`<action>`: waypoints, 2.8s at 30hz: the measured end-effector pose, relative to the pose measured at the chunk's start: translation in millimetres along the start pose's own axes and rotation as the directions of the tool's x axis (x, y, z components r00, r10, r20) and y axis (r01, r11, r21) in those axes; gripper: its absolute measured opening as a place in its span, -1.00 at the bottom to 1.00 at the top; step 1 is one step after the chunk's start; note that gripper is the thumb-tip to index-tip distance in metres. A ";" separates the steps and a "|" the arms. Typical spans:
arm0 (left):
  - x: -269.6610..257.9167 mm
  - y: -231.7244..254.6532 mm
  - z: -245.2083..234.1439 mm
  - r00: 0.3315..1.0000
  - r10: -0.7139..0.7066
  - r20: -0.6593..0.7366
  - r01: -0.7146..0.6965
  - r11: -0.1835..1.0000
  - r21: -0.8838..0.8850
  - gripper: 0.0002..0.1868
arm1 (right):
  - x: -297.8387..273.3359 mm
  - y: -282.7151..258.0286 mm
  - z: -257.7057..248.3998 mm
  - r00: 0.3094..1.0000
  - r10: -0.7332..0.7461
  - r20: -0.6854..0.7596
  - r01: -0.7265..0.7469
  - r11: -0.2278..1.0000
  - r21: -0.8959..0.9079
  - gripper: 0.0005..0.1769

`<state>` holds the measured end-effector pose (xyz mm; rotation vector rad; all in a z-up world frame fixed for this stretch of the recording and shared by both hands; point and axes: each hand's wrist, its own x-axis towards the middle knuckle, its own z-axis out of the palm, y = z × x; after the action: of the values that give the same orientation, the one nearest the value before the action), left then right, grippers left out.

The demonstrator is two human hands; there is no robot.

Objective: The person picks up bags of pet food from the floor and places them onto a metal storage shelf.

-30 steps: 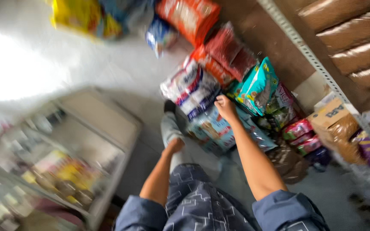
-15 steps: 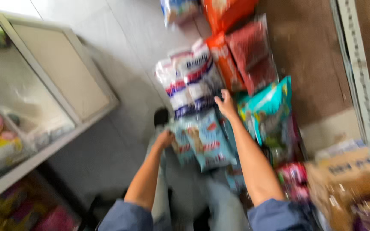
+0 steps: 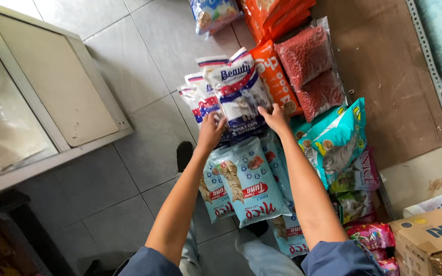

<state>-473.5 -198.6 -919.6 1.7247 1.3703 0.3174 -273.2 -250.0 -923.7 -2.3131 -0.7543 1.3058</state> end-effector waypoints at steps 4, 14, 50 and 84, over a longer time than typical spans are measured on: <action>1.5 20.5 9.8 0.995 -0.090 -0.047 0.094 0.992 0.088 -0.27 | -1.8 0.1 5.9 0.999 0.033 0.020 -0.035 0.998 0.061 -0.07; 0.4 23.5 -24.7 0.904 -0.300 0.304 0.398 0.851 -0.342 -0.42 | -45.2 -9.2 -10.9 0.941 0.120 0.317 -0.273 0.823 0.499 -0.10; -37.3 308.9 -282.0 0.789 0.183 0.587 0.363 0.631 -0.685 -0.51 | -342.7 -252.3 -131.7 0.956 -0.114 -0.270 0.288 0.535 0.794 -0.13; -101.8 579.3 -314.3 0.593 0.745 0.305 -0.364 0.586 -0.725 -0.53 | -457.2 -293.7 -299.3 0.636 -0.264 -0.725 0.766 0.329 0.552 0.16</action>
<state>-340.1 -138.9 -269.0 1.4748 0.1248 0.4728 -286.5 -320.0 -307.5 -1.2585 -0.4609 0.4432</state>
